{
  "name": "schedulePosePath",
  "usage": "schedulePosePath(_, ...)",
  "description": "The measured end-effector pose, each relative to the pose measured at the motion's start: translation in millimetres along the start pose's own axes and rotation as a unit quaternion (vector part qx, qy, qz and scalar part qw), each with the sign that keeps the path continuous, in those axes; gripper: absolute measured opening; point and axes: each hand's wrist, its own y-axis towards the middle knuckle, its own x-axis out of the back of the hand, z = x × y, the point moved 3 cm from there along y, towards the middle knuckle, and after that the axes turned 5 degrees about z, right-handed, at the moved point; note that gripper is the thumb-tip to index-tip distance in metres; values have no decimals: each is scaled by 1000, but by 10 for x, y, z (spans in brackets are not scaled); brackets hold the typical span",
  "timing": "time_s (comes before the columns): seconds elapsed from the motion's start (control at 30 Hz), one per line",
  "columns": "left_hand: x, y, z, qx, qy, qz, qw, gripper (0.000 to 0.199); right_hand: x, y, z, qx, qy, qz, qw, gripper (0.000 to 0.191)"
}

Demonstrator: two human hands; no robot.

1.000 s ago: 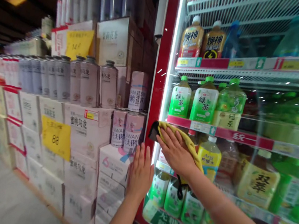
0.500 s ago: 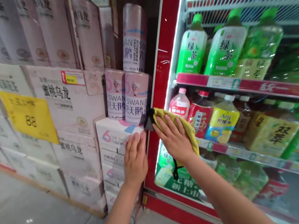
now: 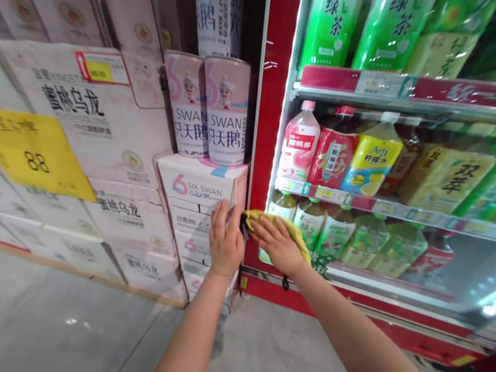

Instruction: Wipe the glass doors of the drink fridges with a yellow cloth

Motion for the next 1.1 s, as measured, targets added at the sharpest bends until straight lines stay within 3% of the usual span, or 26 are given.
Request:
schedulePosePath(0.07,1,-84,30,6,6,18,1000,63,-186,-276,40,74,-3,41,996,46)
schedulePosePath(0.13,18,-193,72,8,20,33,999,64,-143,-418,-45,101,-12,47,994,46)
schedulePosePath(0.23,41,-391,123,4,51,56,997,67,84,-309,-189,25,-33,12,999,53)
schedulePosePath(0.3,46,-548,125,-5,71,74,995,71,91,-181,-154,-46,-37,-13,998,59)
schedulePosePath(0.4,39,-838,80,-13,95,113,989,75,-278,-196,110,-54,-15,-7,998,62)
schedulePosePath(0.53,40,-1281,8,-15,114,204,972,79,-874,-630,379,51,37,68,996,57)
schedulePosePath(0.6,64,-1468,-4,-21,117,246,962,80,-917,-825,352,66,45,85,993,54)
schedulePosePath(0.67,97,-1608,1,-34,115,282,952,80,-809,-878,280,37,38,80,995,55)
schedulePosePath(0.77,139,-1742,4,-50,101,325,939,79,-667,-709,271,-45,23,54,997,59)
schedulePosePath(0.83,148,-1805,-14,-51,93,351,931,78,-735,-568,370,-73,26,52,996,60)
schedulePosePath(0.9,137,-1861,-52,-44,89,372,923,76,-910,-529,490,-47,45,75,995,58)
schedulePosePath(1.0,92,-1925,-112,-30,82,399,913,72,-1123,-739,538,24,81,115,990,57)
schedulePosePath(1.1,37,-1958,-127,-20,54,420,906,71,-1083,-1012,424,40,89,119,988,61)
